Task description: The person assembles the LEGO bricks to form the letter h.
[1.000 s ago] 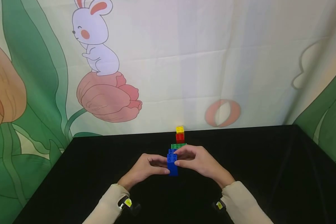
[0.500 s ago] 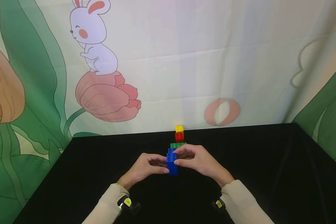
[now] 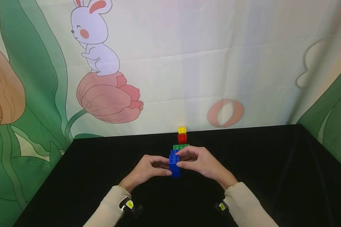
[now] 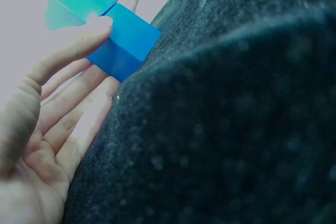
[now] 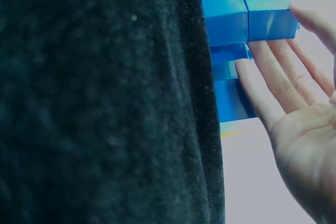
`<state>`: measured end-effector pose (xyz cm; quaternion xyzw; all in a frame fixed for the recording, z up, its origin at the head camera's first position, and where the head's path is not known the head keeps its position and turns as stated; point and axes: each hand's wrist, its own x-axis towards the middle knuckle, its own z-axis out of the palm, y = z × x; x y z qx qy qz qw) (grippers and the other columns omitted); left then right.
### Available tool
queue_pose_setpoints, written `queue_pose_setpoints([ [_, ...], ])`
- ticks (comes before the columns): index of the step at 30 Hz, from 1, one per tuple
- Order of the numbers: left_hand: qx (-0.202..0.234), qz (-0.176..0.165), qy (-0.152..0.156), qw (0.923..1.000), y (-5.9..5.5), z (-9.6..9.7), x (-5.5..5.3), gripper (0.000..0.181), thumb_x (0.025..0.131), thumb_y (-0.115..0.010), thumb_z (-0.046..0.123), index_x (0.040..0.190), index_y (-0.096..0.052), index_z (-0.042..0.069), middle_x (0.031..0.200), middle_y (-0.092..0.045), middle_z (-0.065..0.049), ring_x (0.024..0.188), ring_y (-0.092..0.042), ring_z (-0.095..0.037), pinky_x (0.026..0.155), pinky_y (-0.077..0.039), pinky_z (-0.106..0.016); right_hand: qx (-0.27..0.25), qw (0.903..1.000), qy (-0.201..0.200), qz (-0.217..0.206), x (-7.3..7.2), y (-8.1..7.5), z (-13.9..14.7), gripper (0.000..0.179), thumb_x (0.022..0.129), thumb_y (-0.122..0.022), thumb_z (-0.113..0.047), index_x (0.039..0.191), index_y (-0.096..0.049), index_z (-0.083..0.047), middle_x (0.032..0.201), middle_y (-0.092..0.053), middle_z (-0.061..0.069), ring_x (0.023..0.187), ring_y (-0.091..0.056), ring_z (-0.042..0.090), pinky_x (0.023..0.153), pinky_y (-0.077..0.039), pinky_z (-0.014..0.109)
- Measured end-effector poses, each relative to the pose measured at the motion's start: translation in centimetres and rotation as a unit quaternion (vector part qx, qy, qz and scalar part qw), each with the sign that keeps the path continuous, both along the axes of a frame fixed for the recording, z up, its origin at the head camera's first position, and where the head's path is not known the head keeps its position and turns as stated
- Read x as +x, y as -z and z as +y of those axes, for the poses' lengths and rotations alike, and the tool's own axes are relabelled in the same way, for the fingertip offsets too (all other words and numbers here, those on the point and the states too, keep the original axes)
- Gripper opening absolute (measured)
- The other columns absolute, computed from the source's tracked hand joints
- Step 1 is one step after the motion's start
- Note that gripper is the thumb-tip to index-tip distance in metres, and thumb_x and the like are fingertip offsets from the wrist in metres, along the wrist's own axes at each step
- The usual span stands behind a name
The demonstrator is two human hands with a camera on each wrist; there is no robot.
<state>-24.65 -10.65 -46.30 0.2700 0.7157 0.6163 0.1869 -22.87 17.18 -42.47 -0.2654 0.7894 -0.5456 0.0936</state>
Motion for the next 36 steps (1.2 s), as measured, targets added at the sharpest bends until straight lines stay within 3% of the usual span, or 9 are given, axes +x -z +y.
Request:
queue_pose_setpoints([
  [36, 0.003, -0.006, -0.003, 1.0000, -0.01, 0.00, 0.03, 0.036, 0.095, -0.079, 0.006, 0.130, -0.073, 0.002, 0.124, -0.076, -0.010, 0.110, -0.074, -0.027, 0.096, -0.060, -0.039, 0.009, 0.9996, -0.005, 0.025, 0.08, -0.44, -0.36, 0.028, 0.099, -0.077, -0.019, 0.123, -0.070, -0.008, 0.123, -0.072, 0.009, 0.111, -0.071, 0.025, 0.097, -0.059, 0.038],
])
